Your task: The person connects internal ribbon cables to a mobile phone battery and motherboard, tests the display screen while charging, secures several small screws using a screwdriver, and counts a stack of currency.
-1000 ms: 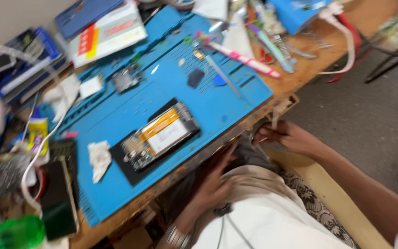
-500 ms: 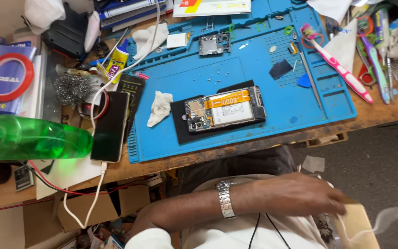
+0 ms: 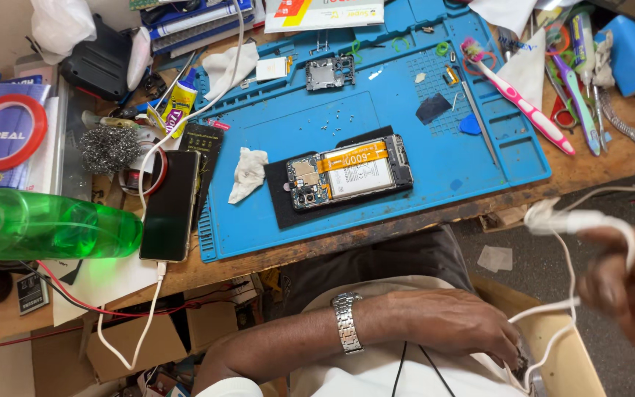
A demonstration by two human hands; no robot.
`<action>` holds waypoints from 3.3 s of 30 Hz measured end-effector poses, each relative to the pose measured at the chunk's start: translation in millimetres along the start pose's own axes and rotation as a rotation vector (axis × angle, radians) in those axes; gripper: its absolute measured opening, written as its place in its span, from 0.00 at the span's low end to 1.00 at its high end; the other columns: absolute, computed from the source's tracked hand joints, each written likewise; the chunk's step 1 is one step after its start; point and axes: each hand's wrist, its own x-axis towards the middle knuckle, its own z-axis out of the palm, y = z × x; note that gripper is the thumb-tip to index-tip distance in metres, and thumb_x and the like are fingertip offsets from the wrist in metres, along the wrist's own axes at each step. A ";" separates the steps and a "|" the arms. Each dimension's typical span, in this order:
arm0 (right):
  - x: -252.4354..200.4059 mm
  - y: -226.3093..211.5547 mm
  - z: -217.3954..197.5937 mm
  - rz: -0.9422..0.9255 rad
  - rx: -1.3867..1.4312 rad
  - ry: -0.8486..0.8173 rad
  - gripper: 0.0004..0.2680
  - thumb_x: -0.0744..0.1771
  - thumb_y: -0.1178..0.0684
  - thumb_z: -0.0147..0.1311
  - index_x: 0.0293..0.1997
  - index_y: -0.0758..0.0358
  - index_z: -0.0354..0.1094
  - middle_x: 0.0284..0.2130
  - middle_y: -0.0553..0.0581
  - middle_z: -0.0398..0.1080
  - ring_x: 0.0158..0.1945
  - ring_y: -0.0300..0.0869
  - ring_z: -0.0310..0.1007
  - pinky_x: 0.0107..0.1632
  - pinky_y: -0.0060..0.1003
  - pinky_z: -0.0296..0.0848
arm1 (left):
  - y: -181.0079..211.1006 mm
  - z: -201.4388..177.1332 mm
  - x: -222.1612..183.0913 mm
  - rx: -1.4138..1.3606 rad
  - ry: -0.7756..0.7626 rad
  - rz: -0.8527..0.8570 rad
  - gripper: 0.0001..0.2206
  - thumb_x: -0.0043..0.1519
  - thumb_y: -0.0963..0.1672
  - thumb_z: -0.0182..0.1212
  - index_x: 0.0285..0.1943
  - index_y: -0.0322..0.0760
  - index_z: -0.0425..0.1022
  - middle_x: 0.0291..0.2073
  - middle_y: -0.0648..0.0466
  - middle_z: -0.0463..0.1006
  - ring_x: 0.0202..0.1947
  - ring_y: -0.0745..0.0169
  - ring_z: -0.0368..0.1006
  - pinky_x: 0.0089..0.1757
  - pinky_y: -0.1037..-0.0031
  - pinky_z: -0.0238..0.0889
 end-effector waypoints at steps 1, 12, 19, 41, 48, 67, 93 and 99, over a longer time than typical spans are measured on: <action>4.1 -1.3 4.9 -0.027 -0.001 0.017 0.18 0.76 0.42 0.46 0.55 0.74 0.65 0.16 0.52 0.62 0.19 0.35 0.58 0.27 0.33 0.61 | -0.7 1.2 -1.0 -0.004 0.002 -0.014 0.12 0.62 0.41 0.57 0.54 0.39 0.79 0.47 0.53 0.81 0.50 0.57 0.79 0.51 0.69 0.73; 79.0 -40.8 76.3 -0.147 0.087 -0.132 0.13 0.75 0.47 0.48 0.54 0.70 0.66 0.28 0.47 0.67 0.28 0.31 0.60 0.26 0.24 0.57 | 41.7 -38.1 -31.7 0.303 0.151 -0.219 0.20 0.61 0.37 0.57 0.64 0.36 0.75 0.60 0.46 0.78 0.51 0.48 0.77 0.49 0.63 0.73; 78.7 -47.3 149.9 -0.193 -0.579 -0.146 0.11 0.70 0.54 0.52 0.55 0.67 0.75 0.25 0.51 0.72 0.26 0.31 0.64 0.29 0.25 0.62 | 99.3 -158.2 -39.8 0.262 0.916 -0.594 0.16 0.63 0.39 0.65 0.60 0.38 0.76 0.46 0.52 0.83 0.42 0.63 0.84 0.44 0.74 0.78; 101.6 -34.4 218.8 -0.268 -0.514 -0.132 0.11 0.67 0.58 0.57 0.53 0.71 0.73 0.36 0.57 0.79 0.38 0.35 0.78 0.41 0.29 0.76 | 47.2 -204.3 -48.5 -0.230 0.960 -0.467 0.08 0.63 0.41 0.67 0.49 0.31 0.82 0.37 0.51 0.85 0.39 0.69 0.82 0.44 0.77 0.79; 104.5 -35.8 215.6 -0.290 -0.490 -0.154 0.09 0.69 0.58 0.54 0.53 0.71 0.72 0.35 0.56 0.79 0.38 0.35 0.78 0.43 0.29 0.78 | 43.4 -207.0 -53.0 -0.318 0.960 -0.463 0.09 0.66 0.43 0.64 0.51 0.31 0.82 0.36 0.51 0.85 0.38 0.70 0.81 0.43 0.77 0.79; 96.3 -43.9 186.1 -0.508 -1.299 -0.181 0.07 0.63 0.59 0.61 0.44 0.65 0.78 0.39 0.57 0.79 0.38 0.44 0.80 0.43 0.38 0.77 | 82.1 -187.9 -63.8 0.861 0.459 -0.730 0.43 0.48 0.53 0.75 0.67 0.22 0.63 0.56 0.39 0.70 0.58 0.40 0.64 0.55 0.54 0.60; 95.4 -64.1 206.3 -0.471 -0.955 -0.416 0.06 0.63 0.54 0.62 0.41 0.59 0.80 0.30 0.50 0.81 0.28 0.33 0.74 0.30 0.33 0.72 | 93.8 -192.5 -82.4 0.661 0.517 -0.511 0.32 0.51 0.45 0.80 0.67 0.53 0.74 0.64 0.46 0.72 0.62 0.47 0.71 0.61 0.59 0.69; 94.5 -65.7 207.8 -0.517 -1.005 -0.430 0.06 0.64 0.53 0.62 0.40 0.60 0.79 0.30 0.52 0.80 0.27 0.37 0.76 0.29 0.36 0.73 | 94.1 -192.6 -80.6 0.660 0.490 -0.516 0.32 0.51 0.45 0.79 0.67 0.55 0.73 0.64 0.46 0.71 0.63 0.46 0.70 0.60 0.60 0.69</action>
